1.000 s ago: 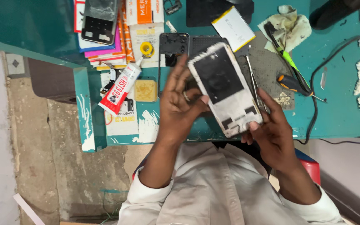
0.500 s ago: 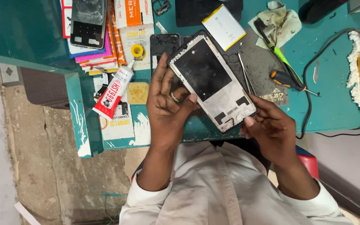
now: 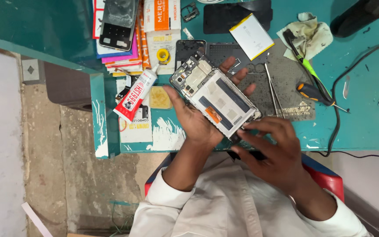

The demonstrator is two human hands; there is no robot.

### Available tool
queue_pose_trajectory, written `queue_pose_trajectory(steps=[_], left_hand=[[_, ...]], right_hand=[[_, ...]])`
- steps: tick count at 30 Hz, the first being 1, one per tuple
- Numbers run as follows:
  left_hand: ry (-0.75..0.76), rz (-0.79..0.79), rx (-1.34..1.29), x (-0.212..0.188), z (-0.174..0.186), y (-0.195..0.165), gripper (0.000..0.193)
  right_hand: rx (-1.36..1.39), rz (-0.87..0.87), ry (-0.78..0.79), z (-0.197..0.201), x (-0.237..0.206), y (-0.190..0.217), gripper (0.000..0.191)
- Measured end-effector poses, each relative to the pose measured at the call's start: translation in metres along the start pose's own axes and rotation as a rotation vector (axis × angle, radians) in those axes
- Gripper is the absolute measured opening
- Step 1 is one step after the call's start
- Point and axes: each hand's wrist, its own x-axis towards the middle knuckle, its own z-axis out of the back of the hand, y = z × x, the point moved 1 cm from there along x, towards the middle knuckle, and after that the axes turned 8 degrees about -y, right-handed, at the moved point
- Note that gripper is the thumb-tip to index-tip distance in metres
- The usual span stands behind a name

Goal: The person cleans the edges and internal components of a disassembled mobile phone using tweezers, a brush, and a liquid from a bottle. They repeatedly wipe the phone's frame and internal surfaces, then set the phone down on the workbench.

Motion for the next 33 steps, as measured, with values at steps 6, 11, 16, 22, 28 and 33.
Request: queue_pose_trajectory(steps=[6, 11, 16, 22, 28, 33], left_hand=[[0.019, -0.041, 0.009, 0.004, -0.004, 0.003, 0.105], [0.05, -0.143, 0.122, 0.003, -0.004, 0.009, 0.105], [0.02, -0.261, 0.253, 0.005, 0.003, 0.01, 0.114], [-0.016, -0.325, 0.331, 0.015, 0.016, 0.02, 0.111], [-0.054, -0.303, 0.51, 0.022, 0.03, 0.031, 0.081], [-0.116, -0.34, 0.618, 0.024, 0.034, 0.035, 0.067]], right_hand=[[-0.019, -0.06, -0.09, 0.001, 0.011, 0.006, 0.036], [-0.131, -0.072, -0.073, -0.02, 0.019, 0.005, 0.027], [-0.044, -0.075, -0.081, -0.031, 0.019, 0.004, 0.02], [0.069, -0.128, -0.043, -0.038, 0.021, -0.01, 0.009], [0.034, -0.17, 0.032, -0.043, 0.015, -0.032, 0.006], [0.056, -0.153, -0.007, -0.048, 0.007, -0.039, 0.007]])
